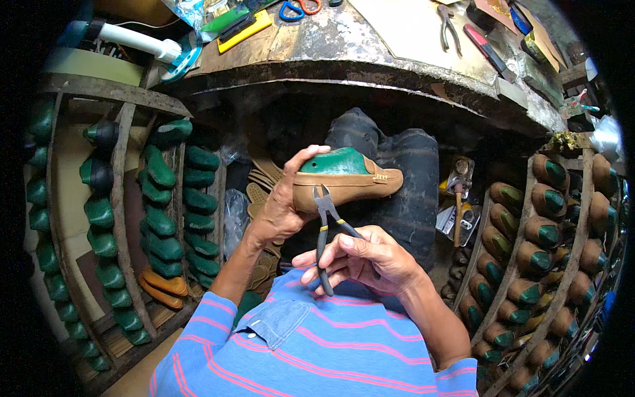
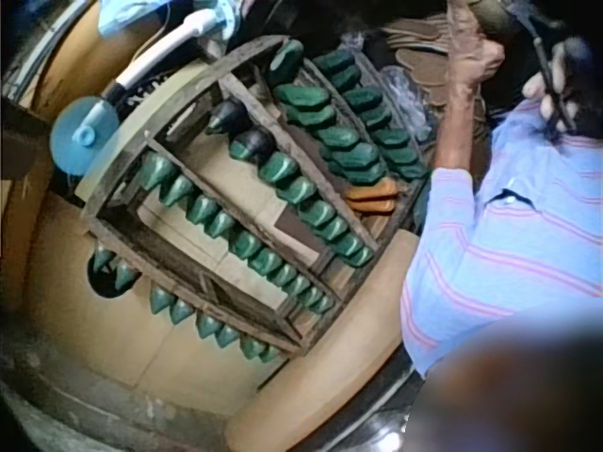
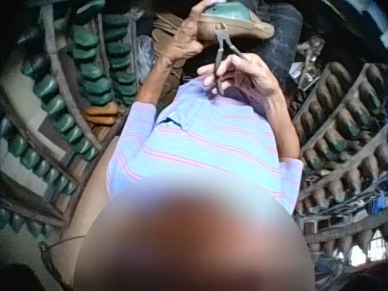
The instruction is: The person uses pliers to pull nails from a shoe sole, then hammers the nails back in and smooths the sole with a red sanding block. The process is repeated on a second shoe sole.
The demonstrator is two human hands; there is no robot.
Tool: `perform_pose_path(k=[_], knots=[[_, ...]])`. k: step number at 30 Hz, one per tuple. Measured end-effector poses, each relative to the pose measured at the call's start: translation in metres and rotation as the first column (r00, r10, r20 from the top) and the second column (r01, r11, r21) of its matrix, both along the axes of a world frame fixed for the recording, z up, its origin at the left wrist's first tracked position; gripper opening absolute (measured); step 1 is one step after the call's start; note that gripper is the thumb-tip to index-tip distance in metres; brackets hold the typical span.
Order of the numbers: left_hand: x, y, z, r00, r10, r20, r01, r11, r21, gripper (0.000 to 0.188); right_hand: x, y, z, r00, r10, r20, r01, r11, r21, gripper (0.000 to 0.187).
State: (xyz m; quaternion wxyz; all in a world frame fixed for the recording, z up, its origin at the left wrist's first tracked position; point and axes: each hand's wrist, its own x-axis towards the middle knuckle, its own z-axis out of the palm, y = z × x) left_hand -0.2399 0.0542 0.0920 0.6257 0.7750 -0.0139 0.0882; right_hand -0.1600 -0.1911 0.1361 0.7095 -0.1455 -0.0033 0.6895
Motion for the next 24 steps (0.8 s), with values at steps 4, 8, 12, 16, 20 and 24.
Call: perform_pose_path(k=[4, 8, 12, 16, 20, 24], knots=[[-0.003, -0.005, -0.005, 1.0, -0.007, 0.018, 0.006, 1.0, 0.015, 0.125, -0.002, 0.002, -0.002, 0.995, -0.009, -0.096, 0.007, 1.0, -0.025, 0.055], [-0.001, -0.008, -0.004, 1.0, 0.01, 0.011, -0.01, 1.0, 0.018, 0.121, -0.005, 0.006, 0.002, 0.975, -0.065, -0.213, 0.057, 0.997, -0.045, 0.047], [0.006, -0.005, 0.003, 0.998, 0.008, 0.07, -0.019, 0.987, 0.16, 0.115, -0.015, 0.006, 0.011, 0.72, 0.197, 0.665, 0.165, 0.883, -0.44, 0.035], [0.011, 0.008, -0.002, 0.962, 0.261, -0.083, -0.268, 0.96, -0.08, 0.11, -0.017, -0.025, 0.005, -0.1, 0.387, 0.916, 0.443, 0.842, -0.308, 0.027], [0.007, 0.04, -0.034, 0.858, 0.489, -0.16, -0.509, 0.762, -0.401, 0.071, 0.012, -0.077, -0.038, 0.856, 0.245, 0.456, 0.168, 0.702, -0.692, 0.046], [0.008, 0.066, -0.082, 0.784, 0.506, -0.359, -0.565, 0.344, -0.75, 0.059, 0.027, -0.114, -0.082, 0.996, -0.077, 0.049, 0.091, 0.842, -0.532, 0.041]])
